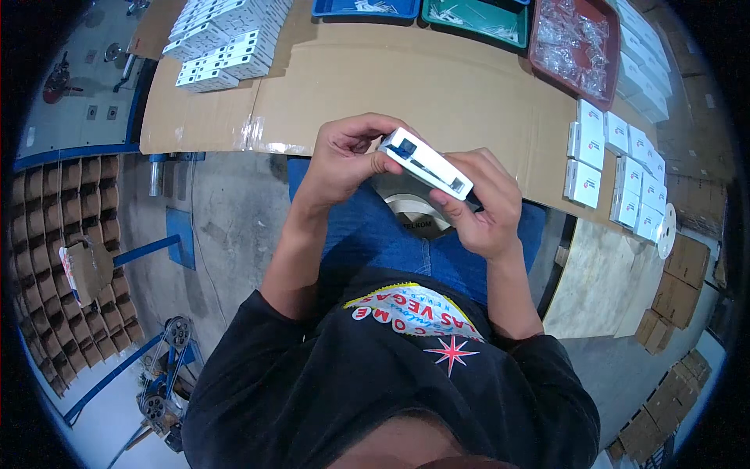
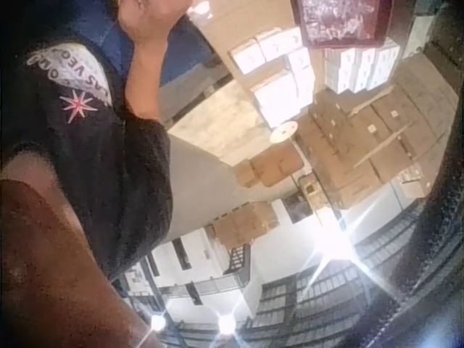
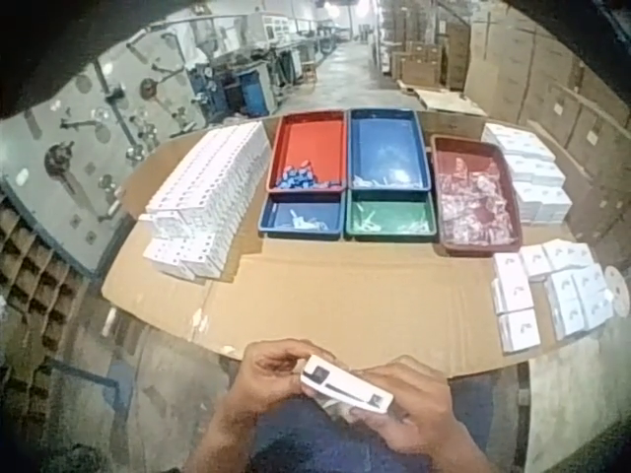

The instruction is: The person is assembling and packaging small electronic components into white boxes.

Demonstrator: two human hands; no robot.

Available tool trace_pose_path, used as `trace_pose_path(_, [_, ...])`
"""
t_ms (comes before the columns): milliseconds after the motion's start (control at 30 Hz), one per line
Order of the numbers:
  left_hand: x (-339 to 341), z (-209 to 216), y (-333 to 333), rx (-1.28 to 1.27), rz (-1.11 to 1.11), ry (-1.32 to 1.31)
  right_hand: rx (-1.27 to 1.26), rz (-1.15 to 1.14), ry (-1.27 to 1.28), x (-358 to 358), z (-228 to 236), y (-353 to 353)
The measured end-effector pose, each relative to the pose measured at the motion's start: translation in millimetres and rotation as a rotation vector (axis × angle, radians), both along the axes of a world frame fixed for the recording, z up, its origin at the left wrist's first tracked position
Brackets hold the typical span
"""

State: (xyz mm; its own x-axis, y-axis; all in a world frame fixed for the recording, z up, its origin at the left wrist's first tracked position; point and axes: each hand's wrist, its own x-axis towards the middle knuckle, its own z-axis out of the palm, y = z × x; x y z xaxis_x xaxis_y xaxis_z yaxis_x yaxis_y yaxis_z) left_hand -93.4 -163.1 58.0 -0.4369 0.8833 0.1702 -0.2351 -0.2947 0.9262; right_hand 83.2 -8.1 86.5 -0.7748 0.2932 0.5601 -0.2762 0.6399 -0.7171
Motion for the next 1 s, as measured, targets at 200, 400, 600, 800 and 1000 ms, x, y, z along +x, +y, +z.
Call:
trace_pose_path(200, [4.6,6.9,0.7,0.031,0.000,0.023,-0.005,-0.008,0.020,-0.1,2.5,-0.6])
trace_pose_path(400, [9.9,7.0,3.4,0.030,0.025,-0.011,0.011,-0.013,0.003,0.6,1.6,2.6])
trace_pose_path(600, [12.0,9.5,4.8,0.017,0.019,-0.032,0.010,-0.009,0.033,1.1,0.4,3.5])
trace_pose_path(800, [11.3,8.2,6.2,0.000,0.015,-0.001,0.007,-0.003,0.039,2.3,-0.8,5.5])
trace_pose_path(1000, [13.9,13.9,7.8,0.008,0.027,0.003,0.012,-0.001,0.044,3.0,0.1,7.2])
